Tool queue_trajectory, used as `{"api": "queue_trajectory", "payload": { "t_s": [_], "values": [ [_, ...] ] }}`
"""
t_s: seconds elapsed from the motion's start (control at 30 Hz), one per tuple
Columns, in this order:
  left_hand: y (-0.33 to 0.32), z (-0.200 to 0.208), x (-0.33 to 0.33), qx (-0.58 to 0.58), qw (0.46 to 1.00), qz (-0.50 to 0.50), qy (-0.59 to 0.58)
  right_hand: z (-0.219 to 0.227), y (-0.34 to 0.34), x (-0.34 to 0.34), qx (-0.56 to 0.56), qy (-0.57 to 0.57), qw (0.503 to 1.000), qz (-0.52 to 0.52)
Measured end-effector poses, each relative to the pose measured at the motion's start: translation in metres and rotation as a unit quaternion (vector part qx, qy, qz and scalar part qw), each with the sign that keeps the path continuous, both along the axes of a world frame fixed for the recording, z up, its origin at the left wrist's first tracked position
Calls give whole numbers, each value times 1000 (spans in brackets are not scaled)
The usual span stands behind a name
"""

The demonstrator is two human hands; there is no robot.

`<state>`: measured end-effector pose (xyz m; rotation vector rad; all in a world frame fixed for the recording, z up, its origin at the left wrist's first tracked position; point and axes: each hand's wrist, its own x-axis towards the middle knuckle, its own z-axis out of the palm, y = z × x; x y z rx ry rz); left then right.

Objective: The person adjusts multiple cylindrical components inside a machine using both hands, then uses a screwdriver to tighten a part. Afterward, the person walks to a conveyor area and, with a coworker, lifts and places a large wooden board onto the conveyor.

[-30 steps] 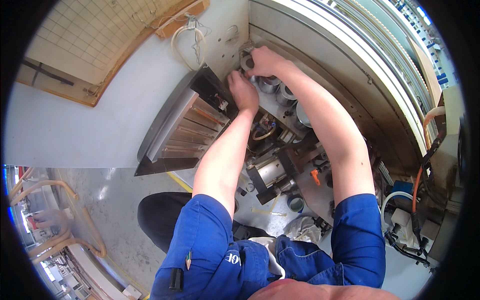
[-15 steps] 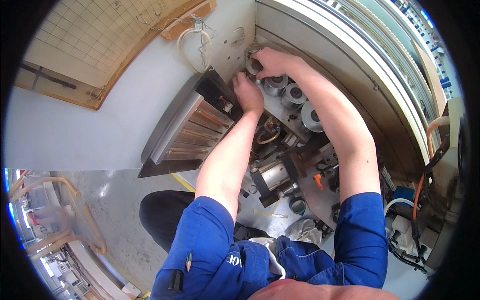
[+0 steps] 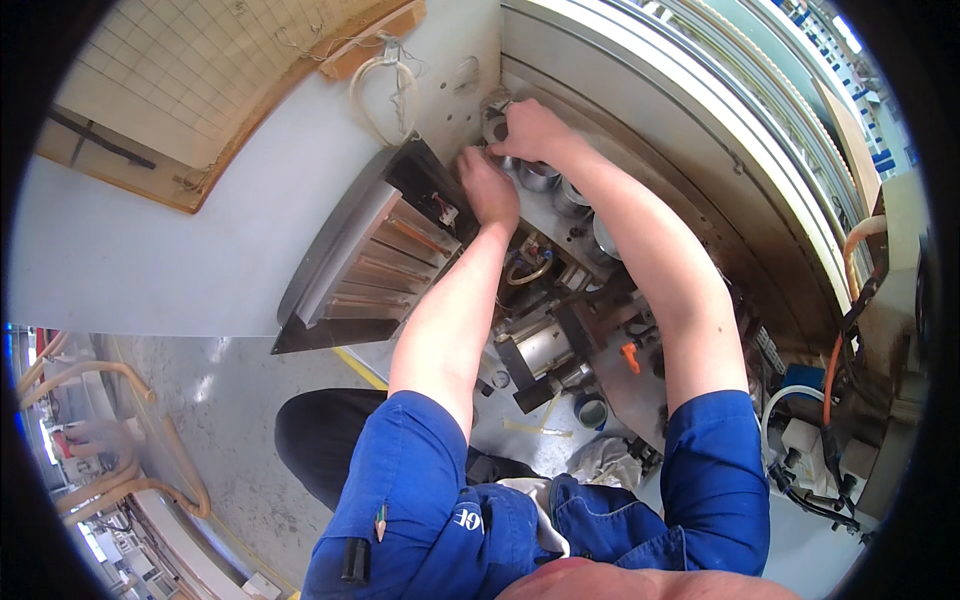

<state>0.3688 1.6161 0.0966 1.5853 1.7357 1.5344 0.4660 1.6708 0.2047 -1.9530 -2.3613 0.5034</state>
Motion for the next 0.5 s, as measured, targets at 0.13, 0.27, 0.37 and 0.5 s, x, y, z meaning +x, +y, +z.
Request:
{"api": "queue_trajectory", "payload": {
  "t_s": [0.13, 0.27, 0.37, 0.5],
  "values": [
    [1, -3, 2, 25, 1000, 9, -8, 2, 0, -3, -2, 4, 1000, -16],
    [3, -6, 0, 15, 1000, 5, -3, -4, 3, 1, 34, 3, 999, 25],
    [4, -6, 0, 13, 1000, 6, -2, -4, 8, 5, 30, -8, 997, 73],
    [4, -4, 2, 6, 1000, 14, -5, 2, 15, 13, 10, -11, 991, 130]
  ]
}}
